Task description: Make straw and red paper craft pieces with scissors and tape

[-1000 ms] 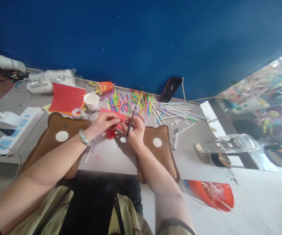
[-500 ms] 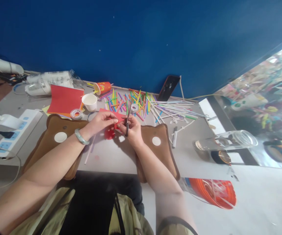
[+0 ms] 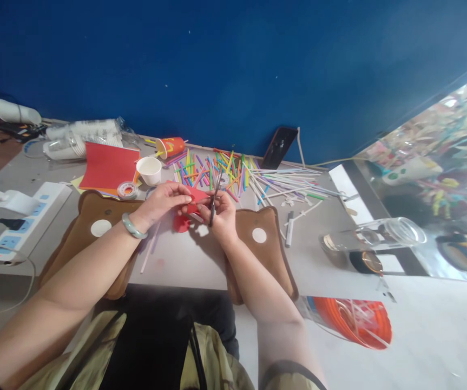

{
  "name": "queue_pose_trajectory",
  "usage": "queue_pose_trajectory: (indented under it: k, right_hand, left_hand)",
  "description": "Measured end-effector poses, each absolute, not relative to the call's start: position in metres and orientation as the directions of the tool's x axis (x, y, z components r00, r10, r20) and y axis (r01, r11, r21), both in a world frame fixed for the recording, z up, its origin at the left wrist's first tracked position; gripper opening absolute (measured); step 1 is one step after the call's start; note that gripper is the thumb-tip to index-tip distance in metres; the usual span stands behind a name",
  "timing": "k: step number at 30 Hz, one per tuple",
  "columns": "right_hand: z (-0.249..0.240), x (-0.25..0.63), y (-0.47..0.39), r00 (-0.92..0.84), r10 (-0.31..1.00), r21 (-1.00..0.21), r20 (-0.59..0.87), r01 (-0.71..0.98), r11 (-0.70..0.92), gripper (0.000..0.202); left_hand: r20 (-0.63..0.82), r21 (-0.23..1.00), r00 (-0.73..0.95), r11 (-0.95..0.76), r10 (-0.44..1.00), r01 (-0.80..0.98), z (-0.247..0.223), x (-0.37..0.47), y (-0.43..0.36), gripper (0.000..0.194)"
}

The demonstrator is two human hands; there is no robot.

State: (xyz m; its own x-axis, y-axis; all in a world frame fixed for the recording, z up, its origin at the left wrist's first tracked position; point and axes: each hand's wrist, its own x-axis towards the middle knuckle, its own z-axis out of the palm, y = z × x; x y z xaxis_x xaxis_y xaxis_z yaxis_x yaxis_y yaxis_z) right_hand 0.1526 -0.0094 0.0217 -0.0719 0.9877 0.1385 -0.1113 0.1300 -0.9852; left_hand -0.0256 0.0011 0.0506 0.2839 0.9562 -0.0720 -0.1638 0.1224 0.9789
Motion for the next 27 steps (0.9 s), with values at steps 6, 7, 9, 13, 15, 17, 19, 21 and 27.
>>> queue_pose_trajectory:
  k: [6,7,9,13,15,17,19,21,27]
  right_hand:
    - [0.022,0.151,-0.011,-0.056,0.985,-0.98,0.163,-0.122,0.156,0.046]
    - [0.022,0.151,-0.01,-0.054,0.985,-0.98,0.166,-0.119,0.159,0.046]
    - [0.021,0.152,-0.01,-0.058,0.984,-0.981,0.169,-0.102,0.163,0.046]
    - [0.02,0.153,-0.008,-0.066,0.982,-0.983,0.176,-0.059,0.172,0.044]
    - [0.02,0.153,-0.008,-0.063,0.981,-0.983,0.182,-0.051,0.179,0.042]
    - [0.02,0.153,-0.008,-0.065,0.98,-0.982,0.186,-0.048,0.184,0.041]
    - [0.02,0.154,-0.008,-0.074,0.979,-0.981,0.19,-0.046,0.187,0.042]
    - [0.019,0.154,-0.008,-0.083,0.977,-0.98,0.195,-0.047,0.191,0.042]
    - [0.02,0.154,-0.008,-0.088,0.98,-0.984,0.179,-0.017,0.178,0.04]
  left_hand:
    - [-0.05,0.984,0.325,0.101,0.944,-0.144,0.041,-0.023,0.002,0.02]
    - [-0.044,0.986,0.337,0.095,0.941,-0.139,0.039,-0.022,0.002,0.02]
    - [-0.029,0.987,0.357,0.082,0.934,-0.134,0.035,-0.021,0.002,0.02]
    - [-0.031,0.989,0.406,0.086,0.913,-0.118,0.03,-0.02,0.003,0.02]
    - [-0.055,0.988,0.435,0.111,0.899,-0.104,0.028,-0.02,0.004,0.02]
    - [-0.072,0.987,0.462,0.129,0.884,-0.093,0.027,-0.02,0.004,0.022]
    - [-0.075,0.988,0.492,0.131,0.868,-0.08,0.026,-0.02,0.004,0.022]
    - [-0.075,0.991,0.508,0.123,0.858,-0.061,0.027,-0.021,0.004,0.022]
    - [-0.06,0.997,0.494,0.08,0.867,-0.02,0.031,-0.023,0.003,0.017]
